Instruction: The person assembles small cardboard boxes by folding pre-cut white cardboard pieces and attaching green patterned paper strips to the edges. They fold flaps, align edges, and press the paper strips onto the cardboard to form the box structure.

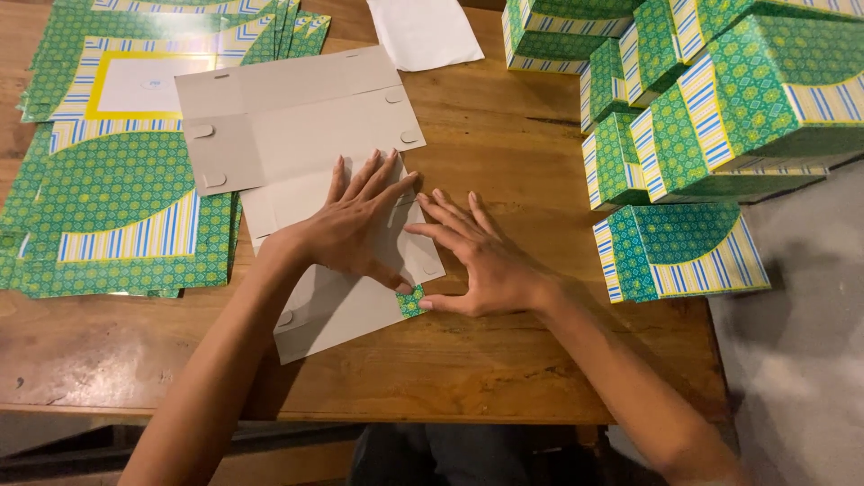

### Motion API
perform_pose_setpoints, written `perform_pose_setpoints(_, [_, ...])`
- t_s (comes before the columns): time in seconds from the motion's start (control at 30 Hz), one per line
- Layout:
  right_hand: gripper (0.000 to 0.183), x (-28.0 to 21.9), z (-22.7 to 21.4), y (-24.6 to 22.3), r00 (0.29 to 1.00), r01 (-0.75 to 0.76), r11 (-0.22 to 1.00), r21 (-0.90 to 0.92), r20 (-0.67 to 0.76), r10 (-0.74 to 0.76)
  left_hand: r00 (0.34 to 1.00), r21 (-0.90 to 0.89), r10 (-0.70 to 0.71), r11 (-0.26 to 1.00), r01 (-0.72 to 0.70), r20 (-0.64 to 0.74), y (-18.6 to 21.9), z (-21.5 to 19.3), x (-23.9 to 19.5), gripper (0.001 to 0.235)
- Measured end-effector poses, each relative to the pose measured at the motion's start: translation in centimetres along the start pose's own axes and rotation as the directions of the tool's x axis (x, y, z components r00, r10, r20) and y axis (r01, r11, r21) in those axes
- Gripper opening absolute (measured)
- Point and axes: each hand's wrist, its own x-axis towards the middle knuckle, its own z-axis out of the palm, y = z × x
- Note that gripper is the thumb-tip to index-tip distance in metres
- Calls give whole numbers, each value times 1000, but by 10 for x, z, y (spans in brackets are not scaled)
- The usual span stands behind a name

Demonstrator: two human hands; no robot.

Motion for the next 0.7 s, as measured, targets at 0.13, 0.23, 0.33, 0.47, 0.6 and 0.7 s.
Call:
perform_pose_setpoints(0.13, [93, -1, -2, 0, 1000, -7, 1000, 9, 29, 7, 1000, 7, -21, 1000, 21, -2, 2, 1, 0, 155])
perform_pose_setpoints(0.23, [88, -1, 0, 1, 1000, -4, 1000, -7, 22, 4, 995, -1, -98, 995, 98, -21, 6, -1, -1, 164])
perform_pose_setpoints(0.33, [91, 0, 1, 3, 1000, -8, 1000, -8, 26, 8, 992, 50, -125, 991, 124, 11, 3, 1, 0, 168])
perform_pose_setpoints(0.47, [92, 0, 3, 3, 999, -27, 999, -33, 27, 28, 984, 71, -168, 984, 164, 58, 2, 3, 0, 171])
perform_pose_setpoints(0.6, [85, 1, 8, 2, 1000, -29, 996, -81, -2, 29, 978, 92, -190, 979, 183, 81, 5, 2, -1, 172])
perform_pose_setpoints(0.7, [84, 2, 14, 5, 999, -44, 996, -82, -3, 44, 977, 105, -196, 977, 187, 89, 4, 2, -1, 170])
